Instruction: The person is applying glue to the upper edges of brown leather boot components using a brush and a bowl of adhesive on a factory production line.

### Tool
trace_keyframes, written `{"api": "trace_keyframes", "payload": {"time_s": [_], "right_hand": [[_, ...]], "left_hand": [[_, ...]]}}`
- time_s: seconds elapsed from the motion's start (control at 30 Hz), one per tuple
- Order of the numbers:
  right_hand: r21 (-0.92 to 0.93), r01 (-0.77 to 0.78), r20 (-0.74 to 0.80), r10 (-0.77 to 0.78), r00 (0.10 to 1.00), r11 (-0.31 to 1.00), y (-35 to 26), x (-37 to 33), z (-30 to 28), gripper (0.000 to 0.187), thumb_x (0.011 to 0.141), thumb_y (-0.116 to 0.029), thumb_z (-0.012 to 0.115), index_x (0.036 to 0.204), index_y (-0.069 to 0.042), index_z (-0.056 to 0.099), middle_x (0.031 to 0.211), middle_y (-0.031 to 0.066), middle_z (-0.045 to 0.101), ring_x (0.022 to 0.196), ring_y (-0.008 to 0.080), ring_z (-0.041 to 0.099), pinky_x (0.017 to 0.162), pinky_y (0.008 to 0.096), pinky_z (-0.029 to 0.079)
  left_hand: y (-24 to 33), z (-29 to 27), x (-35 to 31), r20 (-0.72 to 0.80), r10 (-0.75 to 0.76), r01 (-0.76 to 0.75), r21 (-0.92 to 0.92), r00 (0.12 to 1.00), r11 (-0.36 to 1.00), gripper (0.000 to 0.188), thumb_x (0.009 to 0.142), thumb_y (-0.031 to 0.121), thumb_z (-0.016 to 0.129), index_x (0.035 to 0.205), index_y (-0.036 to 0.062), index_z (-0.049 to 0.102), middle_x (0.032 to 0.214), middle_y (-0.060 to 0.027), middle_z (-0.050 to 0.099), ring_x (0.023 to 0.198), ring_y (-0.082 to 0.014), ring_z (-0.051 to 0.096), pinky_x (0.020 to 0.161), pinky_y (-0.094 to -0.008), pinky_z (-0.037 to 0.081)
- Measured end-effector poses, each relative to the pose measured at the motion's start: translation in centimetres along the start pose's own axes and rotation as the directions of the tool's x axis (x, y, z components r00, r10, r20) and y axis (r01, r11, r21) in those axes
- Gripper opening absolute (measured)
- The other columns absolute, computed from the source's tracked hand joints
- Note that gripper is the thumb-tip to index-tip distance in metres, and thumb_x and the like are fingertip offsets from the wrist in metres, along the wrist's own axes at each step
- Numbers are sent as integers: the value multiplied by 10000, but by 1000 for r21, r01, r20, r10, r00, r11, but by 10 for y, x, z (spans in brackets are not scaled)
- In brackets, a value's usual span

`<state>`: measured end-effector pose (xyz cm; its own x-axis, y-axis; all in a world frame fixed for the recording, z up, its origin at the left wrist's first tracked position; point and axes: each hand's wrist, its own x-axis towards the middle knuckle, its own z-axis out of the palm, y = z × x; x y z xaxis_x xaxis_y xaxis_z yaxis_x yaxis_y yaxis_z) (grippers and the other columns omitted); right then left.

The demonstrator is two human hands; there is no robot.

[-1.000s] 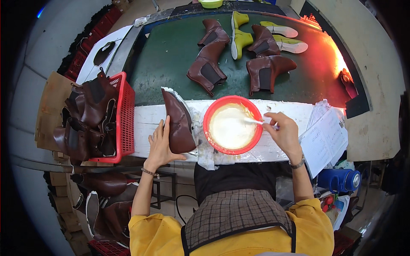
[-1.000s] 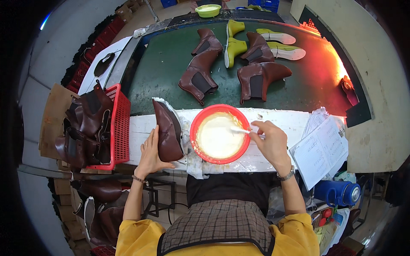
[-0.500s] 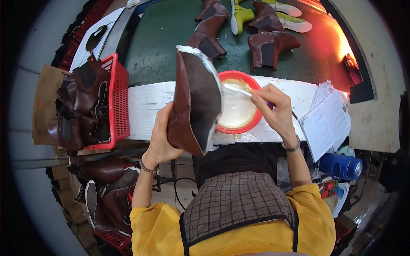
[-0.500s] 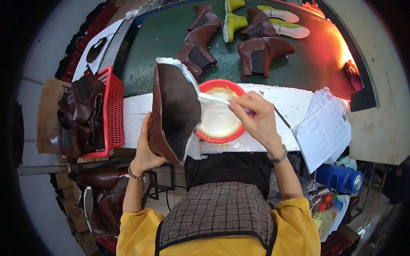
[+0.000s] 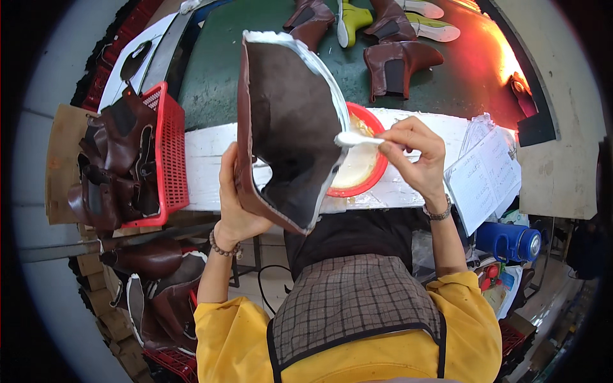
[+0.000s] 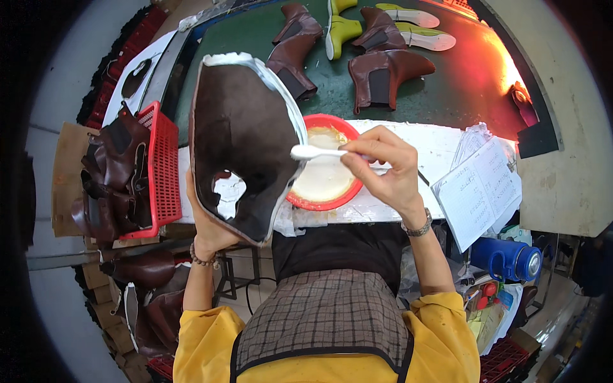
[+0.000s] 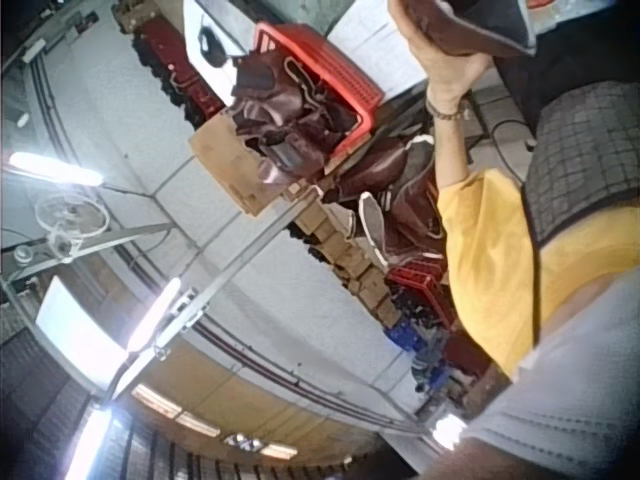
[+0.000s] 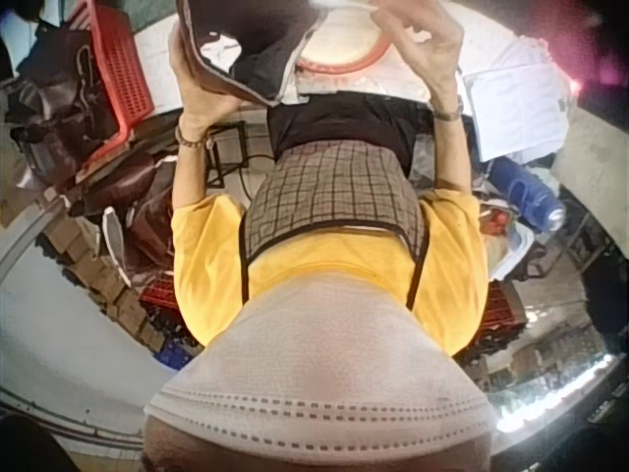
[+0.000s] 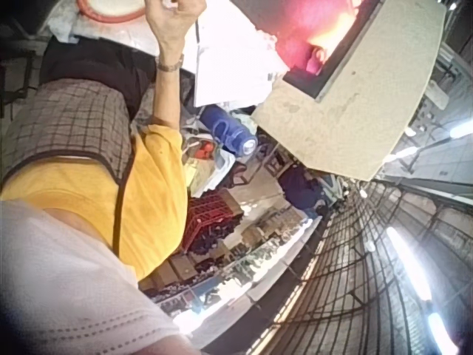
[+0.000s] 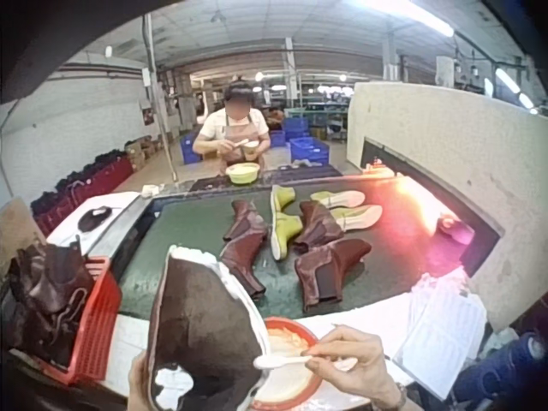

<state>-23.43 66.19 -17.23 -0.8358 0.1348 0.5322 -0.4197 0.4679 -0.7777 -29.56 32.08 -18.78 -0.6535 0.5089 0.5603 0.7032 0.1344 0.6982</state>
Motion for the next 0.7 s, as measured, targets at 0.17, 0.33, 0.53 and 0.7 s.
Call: {"api": "trace_keyframes", "payload": {"time_s": [0.17,0.33,0.53,0.7], "right_hand": [[-71,5,-71,-10,997,997,30,40,-16,127,900,-76,778,997,6,782,854,32,670,683,59,561,562,232,392],[11,68,-65,-67,996,998,16,49,-9,184,878,-43,802,1059,-8,794,905,44,676,748,68,612,634,212,463],[57,1,-14,0,1000,998,7,3,3,199,845,7,815,1043,-10,801,950,66,691,763,99,649,668,232,508],[111,-5,13,4,1000,994,2,-1,12,206,837,7,820,1039,-27,807,930,47,698,781,109,659,655,246,508]], "left_hand": [[3,4,5,226,46,-16,-130,973,991,1207,607,144,992,1552,-30,262,1431,-215,519,1241,-307,585,1062,-388,470],[0,-2,-10,60,-1,0,7,998,1000,1291,591,152,1019,1578,-30,205,1476,-206,470,1307,-299,548,1088,-389,443],[2,13,33,-89,213,-189,224,973,956,1157,683,37,927,1594,60,213,1484,-230,471,1299,-368,537,1100,-439,426],[1,14,61,-104,336,-268,406,936,874,1065,682,8,902,1559,126,308,1445,-233,522,1258,-398,548,1033,-484,443]]}}
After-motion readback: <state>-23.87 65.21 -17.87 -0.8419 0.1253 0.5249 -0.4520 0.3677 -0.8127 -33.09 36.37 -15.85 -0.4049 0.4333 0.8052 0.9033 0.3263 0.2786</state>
